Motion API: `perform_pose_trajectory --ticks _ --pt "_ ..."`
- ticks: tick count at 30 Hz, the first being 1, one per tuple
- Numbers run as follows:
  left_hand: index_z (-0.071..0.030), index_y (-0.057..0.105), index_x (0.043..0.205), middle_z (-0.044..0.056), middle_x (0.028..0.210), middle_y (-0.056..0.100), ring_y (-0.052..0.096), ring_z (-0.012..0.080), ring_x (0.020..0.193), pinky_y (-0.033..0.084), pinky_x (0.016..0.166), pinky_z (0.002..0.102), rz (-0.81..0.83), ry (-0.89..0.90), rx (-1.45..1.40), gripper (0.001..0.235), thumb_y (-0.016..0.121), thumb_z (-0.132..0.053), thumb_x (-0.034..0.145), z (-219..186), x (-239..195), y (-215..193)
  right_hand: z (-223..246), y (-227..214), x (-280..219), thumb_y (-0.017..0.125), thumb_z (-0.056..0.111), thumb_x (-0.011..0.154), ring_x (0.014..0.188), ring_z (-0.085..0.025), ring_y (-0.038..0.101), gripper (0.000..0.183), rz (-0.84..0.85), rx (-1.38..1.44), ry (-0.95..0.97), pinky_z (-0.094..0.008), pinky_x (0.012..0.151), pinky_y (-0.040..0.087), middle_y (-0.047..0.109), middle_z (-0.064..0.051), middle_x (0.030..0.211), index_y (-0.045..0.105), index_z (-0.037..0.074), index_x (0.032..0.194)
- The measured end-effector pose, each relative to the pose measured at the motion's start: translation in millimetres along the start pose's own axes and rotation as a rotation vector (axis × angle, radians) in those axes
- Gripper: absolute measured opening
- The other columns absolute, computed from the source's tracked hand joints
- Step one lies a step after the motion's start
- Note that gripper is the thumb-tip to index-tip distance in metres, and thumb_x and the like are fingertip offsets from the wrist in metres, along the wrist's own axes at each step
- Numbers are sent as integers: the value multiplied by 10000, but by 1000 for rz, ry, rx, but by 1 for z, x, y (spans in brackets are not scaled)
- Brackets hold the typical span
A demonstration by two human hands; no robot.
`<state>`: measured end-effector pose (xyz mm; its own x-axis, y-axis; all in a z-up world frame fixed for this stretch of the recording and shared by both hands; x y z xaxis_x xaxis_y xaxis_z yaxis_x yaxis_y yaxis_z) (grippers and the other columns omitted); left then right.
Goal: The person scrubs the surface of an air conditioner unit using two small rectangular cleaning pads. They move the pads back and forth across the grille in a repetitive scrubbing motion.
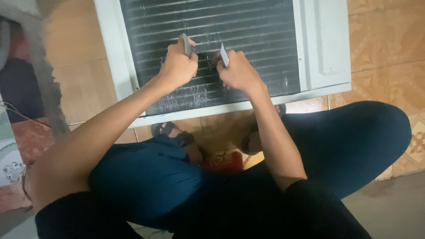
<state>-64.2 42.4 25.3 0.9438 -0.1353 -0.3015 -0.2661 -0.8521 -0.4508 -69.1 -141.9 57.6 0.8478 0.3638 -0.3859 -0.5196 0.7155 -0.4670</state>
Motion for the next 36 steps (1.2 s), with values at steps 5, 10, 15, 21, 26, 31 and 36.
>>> perform_pose_trajectory --ticks 5,10,15,21,26,31,36 --pt "108 500 1250 117 725 645 666 176 494 583 423 265 116 15 65 292 428 39 976 -3 -7 7 1 -3 0 473 51 891 432 -186 636 299 1 -25 -12 -294 426 535 681 -97 602 726 -24 1033" --pt "75 507 1215 110 780 620 636 168 514 548 445 284 151 -34 48 259 441 7 974 -9 -27 6 -3 0 2 451 61 893 450 -172 622 363 12 12 5 -293 425 527 671 -105 623 736 -40 1095" --pt "82 568 1204 146 782 687 723 191 557 636 552 291 291 -131 115 276 446 -24 980 -24 -44 3 1 -1 0 480 34 902 427 -198 631 321 5 -24 28 -313 451 527 666 -92 588 713 5 1121" --pt "-44 487 1325 141 890 663 694 152 613 518 387 213 -44 23 27 308 455 -24 1020 -12 -11 -35 1 0 -1 463 47 932 452 -164 601 343 -8 40 2 -288 417 516 673 -117 655 716 -41 1144" --pt "-30 521 1231 79 796 655 684 133 570 594 540 266 -137 19 -85 210 477 -39 1026 26 14 -47 -4 0 1 458 77 945 449 -164 606 298 -23 62 25 -295 428 512 656 -81 669 702 -12 1090" --pt "-12 505 1208 122 917 651 734 167 581 643 578 270 -133 -48 -163 217 460 -59 1001 35 17 -43 -6 0 1 457 89 977 454 -176 622 291 -17 43 44 -312 431 514 665 -88 662 703 1 1107" --pt "-48 473 1256 102 917 627 721 133 571 504 421 271 -100 -100 -8 261 437 -82 1000 26 11 -43 -5 -1 1 473 73 963 457 -151 605 277 -20 49 13 -287 437 511 653 -72 658 700 -6 1101"
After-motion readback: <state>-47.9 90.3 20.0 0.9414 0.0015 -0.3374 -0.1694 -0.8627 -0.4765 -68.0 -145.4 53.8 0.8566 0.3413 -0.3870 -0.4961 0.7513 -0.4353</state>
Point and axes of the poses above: each hand's wrist, its own x-axis towards the middle knuckle, its own y-axis out of the palm, z = x × y, the point moved 3 cm from there along x, towards the middle knuckle
